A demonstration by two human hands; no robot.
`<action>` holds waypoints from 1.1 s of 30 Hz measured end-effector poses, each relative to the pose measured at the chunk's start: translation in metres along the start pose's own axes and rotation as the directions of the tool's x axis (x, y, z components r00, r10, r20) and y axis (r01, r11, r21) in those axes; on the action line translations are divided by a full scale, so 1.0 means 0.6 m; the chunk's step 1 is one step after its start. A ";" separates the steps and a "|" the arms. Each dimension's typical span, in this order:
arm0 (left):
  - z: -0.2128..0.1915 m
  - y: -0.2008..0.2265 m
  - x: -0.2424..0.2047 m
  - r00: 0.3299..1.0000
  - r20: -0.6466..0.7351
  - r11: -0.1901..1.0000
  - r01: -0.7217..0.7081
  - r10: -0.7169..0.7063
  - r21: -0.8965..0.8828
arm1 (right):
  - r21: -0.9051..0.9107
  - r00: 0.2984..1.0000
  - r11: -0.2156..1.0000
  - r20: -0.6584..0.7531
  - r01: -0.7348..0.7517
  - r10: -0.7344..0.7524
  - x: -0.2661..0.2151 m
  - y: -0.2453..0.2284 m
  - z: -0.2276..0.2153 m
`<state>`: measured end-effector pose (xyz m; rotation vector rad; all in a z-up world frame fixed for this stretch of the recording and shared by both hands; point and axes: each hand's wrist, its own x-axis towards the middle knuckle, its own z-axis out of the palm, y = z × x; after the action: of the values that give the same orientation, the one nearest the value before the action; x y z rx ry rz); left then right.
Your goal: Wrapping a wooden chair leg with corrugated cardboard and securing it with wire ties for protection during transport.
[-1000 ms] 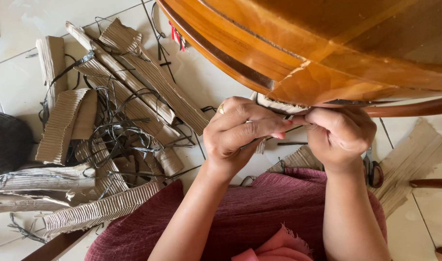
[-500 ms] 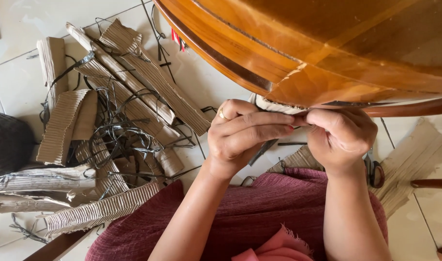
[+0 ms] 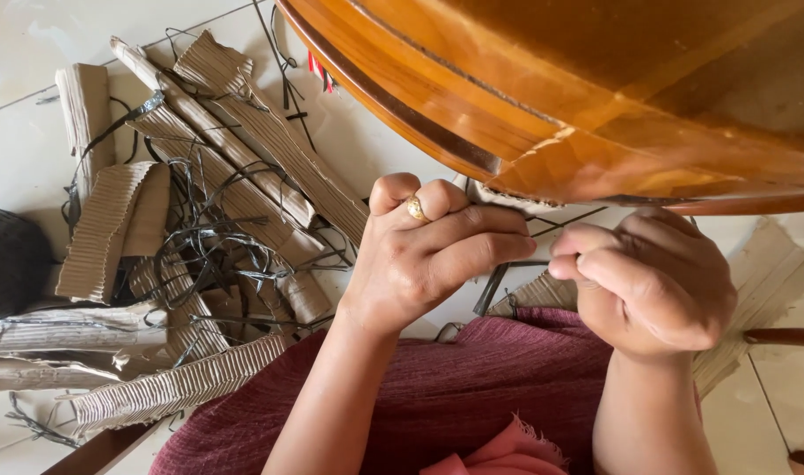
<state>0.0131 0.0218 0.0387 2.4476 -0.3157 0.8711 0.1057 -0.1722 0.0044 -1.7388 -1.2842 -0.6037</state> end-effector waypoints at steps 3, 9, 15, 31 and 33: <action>-0.002 -0.005 -0.006 1.000 0.018 1.000 -0.004 0.003 0.028 | -0.080 1.000 0.997 -0.026 -0.006 0.004 -0.022 0.022 0.013; 0.003 0.015 -0.008 0.997 -0.069 0.998 0.034 -0.031 0.047 | 0.052 0.986 0.985 0.001 -0.166 0.167 -0.003 0.004 -0.001; 0.004 0.042 0.001 0.972 -0.172 0.986 0.166 -0.161 0.014 | 0.134 0.991 0.988 0.098 0.081 -0.095 0.009 -0.012 -0.030; 0.013 0.025 0.007 0.994 -0.107 0.996 0.042 -0.033 0.079 | 0.203 0.991 0.970 -0.022 0.133 -0.131 -0.009 -0.002 0.014; 0.009 0.024 0.005 0.995 -0.088 0.994 0.045 -0.036 0.096 | 0.236 0.990 0.962 -0.014 0.139 -0.140 -0.019 0.013 0.013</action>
<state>0.0128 0.0065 0.0429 2.4875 -0.1955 0.9931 0.1081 -0.1718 -0.0113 -1.4628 -1.4283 -0.5047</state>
